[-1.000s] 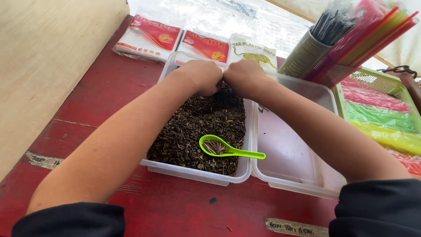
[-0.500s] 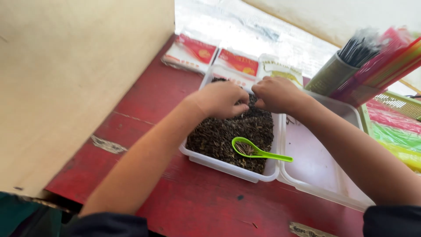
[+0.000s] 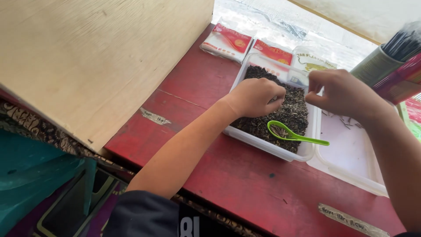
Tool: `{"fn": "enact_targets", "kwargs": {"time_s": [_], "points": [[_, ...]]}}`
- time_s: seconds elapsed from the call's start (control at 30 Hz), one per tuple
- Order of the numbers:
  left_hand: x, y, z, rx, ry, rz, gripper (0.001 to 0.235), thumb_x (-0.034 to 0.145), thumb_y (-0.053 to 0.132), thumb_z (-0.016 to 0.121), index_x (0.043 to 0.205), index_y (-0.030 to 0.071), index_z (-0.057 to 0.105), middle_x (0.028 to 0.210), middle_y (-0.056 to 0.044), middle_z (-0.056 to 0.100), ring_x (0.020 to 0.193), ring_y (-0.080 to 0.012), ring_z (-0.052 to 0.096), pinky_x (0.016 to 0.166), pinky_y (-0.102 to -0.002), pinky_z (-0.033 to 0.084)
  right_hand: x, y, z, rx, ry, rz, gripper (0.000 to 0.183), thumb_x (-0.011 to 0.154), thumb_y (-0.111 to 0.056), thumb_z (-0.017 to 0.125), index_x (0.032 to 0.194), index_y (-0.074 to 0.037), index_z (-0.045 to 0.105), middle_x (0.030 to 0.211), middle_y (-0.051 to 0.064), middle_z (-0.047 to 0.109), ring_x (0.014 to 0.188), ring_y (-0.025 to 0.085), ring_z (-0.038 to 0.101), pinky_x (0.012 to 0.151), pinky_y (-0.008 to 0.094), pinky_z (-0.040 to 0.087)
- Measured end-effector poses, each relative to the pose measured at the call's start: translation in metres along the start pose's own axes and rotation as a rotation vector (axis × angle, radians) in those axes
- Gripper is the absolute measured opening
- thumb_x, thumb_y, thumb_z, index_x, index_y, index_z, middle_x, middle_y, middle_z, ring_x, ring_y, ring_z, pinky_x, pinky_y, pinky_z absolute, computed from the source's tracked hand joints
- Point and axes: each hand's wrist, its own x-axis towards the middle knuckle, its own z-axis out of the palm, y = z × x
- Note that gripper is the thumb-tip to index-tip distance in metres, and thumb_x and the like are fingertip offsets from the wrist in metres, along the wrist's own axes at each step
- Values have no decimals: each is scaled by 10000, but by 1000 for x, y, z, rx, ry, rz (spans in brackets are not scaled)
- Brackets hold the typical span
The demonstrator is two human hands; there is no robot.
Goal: The person sorts through a container of dried herbs, picking out small twigs and debris by hand and placing them into a separate container. They also use a green plastic spoon to scoop and move the herbs within the container.
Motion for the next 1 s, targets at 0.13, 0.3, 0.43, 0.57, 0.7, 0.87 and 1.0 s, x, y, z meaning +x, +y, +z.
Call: {"fn": "enact_targets", "kwargs": {"time_s": [0.13, 0.3, 0.43, 0.57, 0.7, 0.87, 1.0], "points": [[0, -3, 1, 37, 91, 35, 195, 914, 319, 560, 853, 144, 622, 869, -81, 733, 784, -366, 698, 588, -546, 491, -21, -14, -10, 88, 77, 58, 53, 828, -147, 708, 817, -96, 696, 782, 29, 756, 723, 183, 681, 757, 327, 489], [-2, -2, 3, 8, 103, -5, 214, 921, 305, 514, 805, 145, 597, 824, -52, 736, 725, -358, 674, 547, -527, 457, -42, -26, -16, 155, 79, 237, 49, 799, -116, 687, 784, -70, 681, 705, 73, 697, 671, 193, 603, 707, 328, 459], [-3, -8, 2, 7, 146, 33, 189, 909, 304, 543, 806, 155, 597, 803, -51, 737, 692, -363, 685, 517, -528, 469, -46, -12, -7, 155, 109, 168, 39, 822, -118, 730, 834, -88, 708, 739, 56, 750, 708, 173, 682, 740, 321, 486], [-5, -11, -6, -10, 160, 47, 183, 933, 282, 552, 862, 135, 635, 834, -73, 735, 742, -337, 692, 563, -509, 491, -50, -8, -2, 90, 81, 95, 60, 837, -143, 715, 886, -114, 696, 807, 54, 753, 736, 221, 693, 748, 364, 498], [-11, -11, -17, 8, 171, 76, 122, 942, 200, 566, 856, 137, 624, 777, -66, 694, 714, -310, 670, 491, -490, 463, -49, -12, 1, 114, 86, -78, 60, 850, -63, 657, 887, -108, 641, 818, 62, 703, 753, 247, 651, 749, 371, 472], [-16, -12, -23, 42, 154, 42, 171, 976, 193, 548, 850, 127, 642, 753, -30, 682, 645, -241, 638, 460, -420, 465, -42, -8, 13, 102, 119, -160, 77, 904, -26, 626, 943, -70, 675, 873, 79, 702, 781, 293, 638, 766, 400, 472], [-19, -18, -30, 67, 213, 7, 147, 963, 213, 574, 880, 135, 666, 778, -35, 696, 659, -303, 638, 511, -478, 458, -40, -5, 18, 62, 91, -189, 230, 929, -37, 597, 1069, -60, 778, 1011, 106, 765, 885, 344, 706, 827, 441, 514]]}}
